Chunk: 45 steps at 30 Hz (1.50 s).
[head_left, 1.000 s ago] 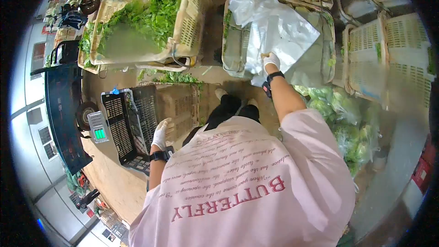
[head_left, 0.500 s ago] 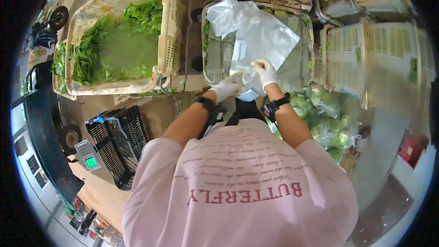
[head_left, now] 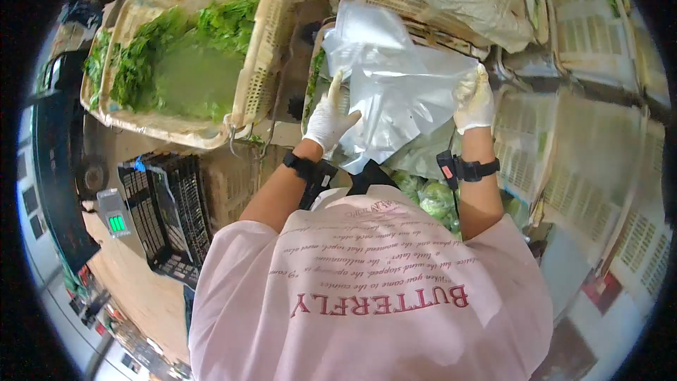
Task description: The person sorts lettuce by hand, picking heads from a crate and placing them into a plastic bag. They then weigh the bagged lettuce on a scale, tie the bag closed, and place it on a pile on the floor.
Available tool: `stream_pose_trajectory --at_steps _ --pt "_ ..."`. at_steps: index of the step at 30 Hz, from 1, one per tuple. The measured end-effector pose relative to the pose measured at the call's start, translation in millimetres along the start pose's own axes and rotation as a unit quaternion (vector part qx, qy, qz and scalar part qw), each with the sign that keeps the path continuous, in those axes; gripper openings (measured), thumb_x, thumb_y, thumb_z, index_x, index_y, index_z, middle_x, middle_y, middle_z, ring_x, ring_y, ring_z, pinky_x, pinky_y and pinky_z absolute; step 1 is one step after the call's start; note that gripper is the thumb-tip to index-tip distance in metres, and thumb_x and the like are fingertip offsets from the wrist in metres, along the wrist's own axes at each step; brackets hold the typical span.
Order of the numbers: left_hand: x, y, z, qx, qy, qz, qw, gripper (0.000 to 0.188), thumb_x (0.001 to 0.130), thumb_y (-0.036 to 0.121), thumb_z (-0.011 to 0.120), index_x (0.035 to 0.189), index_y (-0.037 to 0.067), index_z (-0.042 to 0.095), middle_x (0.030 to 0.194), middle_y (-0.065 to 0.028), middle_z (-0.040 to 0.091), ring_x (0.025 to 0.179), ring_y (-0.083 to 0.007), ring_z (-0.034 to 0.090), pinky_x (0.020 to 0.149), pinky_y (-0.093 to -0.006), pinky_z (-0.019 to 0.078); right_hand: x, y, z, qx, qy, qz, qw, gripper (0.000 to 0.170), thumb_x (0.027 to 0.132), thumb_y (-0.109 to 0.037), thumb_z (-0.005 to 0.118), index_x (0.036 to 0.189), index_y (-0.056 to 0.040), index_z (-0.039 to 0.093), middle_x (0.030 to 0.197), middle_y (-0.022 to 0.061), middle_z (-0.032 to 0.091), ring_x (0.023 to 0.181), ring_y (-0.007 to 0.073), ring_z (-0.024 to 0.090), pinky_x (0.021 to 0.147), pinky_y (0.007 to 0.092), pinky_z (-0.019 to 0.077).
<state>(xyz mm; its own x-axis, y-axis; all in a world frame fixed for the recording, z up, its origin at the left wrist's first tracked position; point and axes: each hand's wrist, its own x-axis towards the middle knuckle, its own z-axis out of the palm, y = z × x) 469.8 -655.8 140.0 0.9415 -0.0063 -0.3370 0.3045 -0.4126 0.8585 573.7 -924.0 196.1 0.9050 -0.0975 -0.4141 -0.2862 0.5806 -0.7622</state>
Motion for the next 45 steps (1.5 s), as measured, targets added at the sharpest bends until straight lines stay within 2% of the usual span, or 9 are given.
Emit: stream_pose_trajectory --at_steps 8,9,13,16,18,24,35,39,45 --pt "-50.6 69.4 -79.7 -0.462 0.117 0.142 0.868 0.099 0.072 0.001 0.057 0.15 0.024 0.0 0.153 -0.0135 0.015 0.141 -0.0248 0.016 0.104 -0.038 0.0309 -87.5 25.3 110.3 0.062 -0.309 0.319 0.894 0.022 0.094 -0.029 0.054 0.082 -0.0116 0.057 0.058 -0.0023 0.05 0.048 0.0115 0.048 0.043 0.0218 0.039" --pt "-55.0 33.3 -94.0 -0.45 0.115 0.153 0.872 0.095 0.07 -0.001 0.051 0.15 0.021 0.006 0.15 -0.013 0.023 0.138 -0.0219 0.025 0.1 -0.0341 0.0357 -95.0 31.2 117.5 0.158 -0.44 0.411 0.783 0.02 0.094 -0.026 0.053 0.086 -0.0093 0.059 0.063 -0.0008 0.053 0.053 0.0115 0.051 0.046 0.0225 0.0423" --pt "-117.4 12.9 -161.0 0.04 -0.063 0.142 0.987 0.078 0.079 0.032 0.07 0.14 0.001 0.034 0.145 -0.0142 0.035 0.132 -0.0218 0.034 0.11 -0.0357 0.0267 -157.4 57.5 173.0 -0.057 -0.478 0.333 0.811 0.019 0.095 -0.024 0.05 0.093 -0.0063 0.059 0.068 -0.0014 0.055 0.06 0.0098 0.053 0.05 0.0229 0.0437" --pt "-183.1 7.4 -183.6 0.12 0.13 0.29 0.941 0.084 0.07 0.037 0.078 0.137 0.005 0.039 0.128 -0.0145 0.05 0.12 -0.0245 0.047 0.103 -0.0361 0.0358 -193.5 114.6 219.5 -0.117 -0.62 0.418 0.653 0.024 0.095 -0.018 0.051 0.106 0.0013 0.059 0.086 0.002 0.059 0.072 0.0087 0.054 0.064 0.0227 0.0464" --pt "-226.3 -9.8 -204.6 -0.285 -0.001 0.185 0.941 0.078 0.075 0.027 0.077 0.138 0.005 0.038 0.13 -0.0099 0.05 0.118 -0.0182 0.047 0.102 -0.0339 0.0366 -241.6 150.4 262.3 -0.206 -0.555 0.359 0.721 0.032 0.094 -0.019 0.053 0.117 0.0029 0.056 0.092 0.0023 0.06 0.076 0.0093 0.056 0.067 0.0228 0.0477" --pt "-368.7 -114.3 -320.4 -0.374 0.21 0.019 0.903 0.03 0.08 0.005 0.068 0.11 -0.002 0.062 0.101 -0.0029 0.066 0.091 -0.0093 0.058 0.086 -0.0264 0.0456 -290.9 267.0 347.3 -0.201 -0.6 0.445 0.634 0.029 0.093 -0.025 0.057 0.108 -0.0008 0.061 0.092 0.0001 0.062 0.08 0.008 0.057 0.072 0.0222 0.049" --pt "-424.5 -199.9 -422.3 -0.352 0.327 0.099 0.872 0.004 0.092 0.012 0.057 0.091 0.008 0.057 0.083 0.0051 0.056 0.077 -0.0049 0.051 0.071 -0.0195 0.0415 -321.9 334.8 463.1 -0.699 -0.629 -0.027 0.34 0.048 0.083 -0.049 0.063 0.097 -0.0036 0.066 0.084 0.0119 0.065 0.078 0.0225 0.06 0.073 0.0313 0.0463" --pt "-427.7 -201.5 -439.0 -0.32 0.404 0.109 0.85 0.008 0.093 0.013 0.055 0.088 0.007 0.056 0.079 0.0055 0.051 0.072 -0.0045 0.046 0.066 -0.0193 0.0389 -324.8 359.2 478.4 -0.517 -0.609 -0.198 0.568 0.056 0.077 -0.042 0.073 0.116 -0.0046 0.059 0.106 0.0145 0.063 0.092 0.0229 0.06 0.084 0.0325 0.0468" --pt "-450.9 -181.6 -483.6 -0.069 0.519 0.084 0.848 0.007 0.089 0.008 0.058 0.087 0.001 0.057 0.07 0.0027 0.049 0.064 -0.005 0.042 0.059 -0.0203 0.0391 -351.0 390.5 510.6 -0.448 -0.738 0.003 0.505 0.04 0.078 -0.03 0.072 0.105 -0.0024 0.062 0.101 0.0124 0.065 0.091 0.0185 0.06 0.083 0.029 0.0478"
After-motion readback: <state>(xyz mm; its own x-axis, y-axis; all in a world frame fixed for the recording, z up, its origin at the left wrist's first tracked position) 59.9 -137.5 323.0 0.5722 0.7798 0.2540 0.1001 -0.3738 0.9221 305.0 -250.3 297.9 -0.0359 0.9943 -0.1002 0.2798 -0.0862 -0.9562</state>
